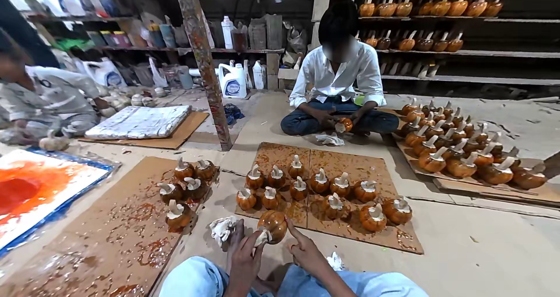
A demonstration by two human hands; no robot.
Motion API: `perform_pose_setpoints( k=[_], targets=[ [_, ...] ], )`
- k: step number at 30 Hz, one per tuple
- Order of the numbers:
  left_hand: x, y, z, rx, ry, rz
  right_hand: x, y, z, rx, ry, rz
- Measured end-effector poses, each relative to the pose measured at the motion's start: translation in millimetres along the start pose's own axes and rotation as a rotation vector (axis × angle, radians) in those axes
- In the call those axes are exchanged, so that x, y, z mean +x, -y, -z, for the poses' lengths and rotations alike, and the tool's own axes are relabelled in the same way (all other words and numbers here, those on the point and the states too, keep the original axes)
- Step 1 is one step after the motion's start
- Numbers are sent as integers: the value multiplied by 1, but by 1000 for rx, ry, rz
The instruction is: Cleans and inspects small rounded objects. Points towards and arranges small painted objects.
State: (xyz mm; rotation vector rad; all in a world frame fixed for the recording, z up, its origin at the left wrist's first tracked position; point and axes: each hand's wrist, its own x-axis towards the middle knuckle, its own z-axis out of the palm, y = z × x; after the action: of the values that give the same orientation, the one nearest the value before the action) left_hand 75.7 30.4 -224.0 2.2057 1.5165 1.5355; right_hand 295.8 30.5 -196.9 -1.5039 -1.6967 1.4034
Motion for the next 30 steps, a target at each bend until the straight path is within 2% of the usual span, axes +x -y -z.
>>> perform_pose_setpoints(
  k=[6, 10, 14, 17, 20, 24, 27, 28, 30],
  targets=[
    [-2, 9, -3, 23, 18, 36, -20, 39, -10, -697, -33, 1],
    [-1, 11, -4, 5, 24, 60, -25, 45, -23, -915, -89, 96],
    [4, 0, 7, -127, 80, 226, -23, 37, -23, -893, -217, 150],
    [5, -7, 14, -295, 94, 369, -25, 46, -16, -738, -125, 4],
    [6, -9, 14, -421, 83, 419, -18, 42, -9, -476, -67, -60],
    [7, -11, 14, -426, 66, 419, -8, 28, -5, -197, -6, -105],
    [7, -12, 15, -370, 23, 373, -7, 26, 5, -329, -37, -253],
    [7, -11, 15, -305, -7, 298, -9, 25, 8, -389, -66, -284],
    [6, -5, 14, -117, -36, 91, -16, 31, 14, -513, -148, -233]
  ],
)
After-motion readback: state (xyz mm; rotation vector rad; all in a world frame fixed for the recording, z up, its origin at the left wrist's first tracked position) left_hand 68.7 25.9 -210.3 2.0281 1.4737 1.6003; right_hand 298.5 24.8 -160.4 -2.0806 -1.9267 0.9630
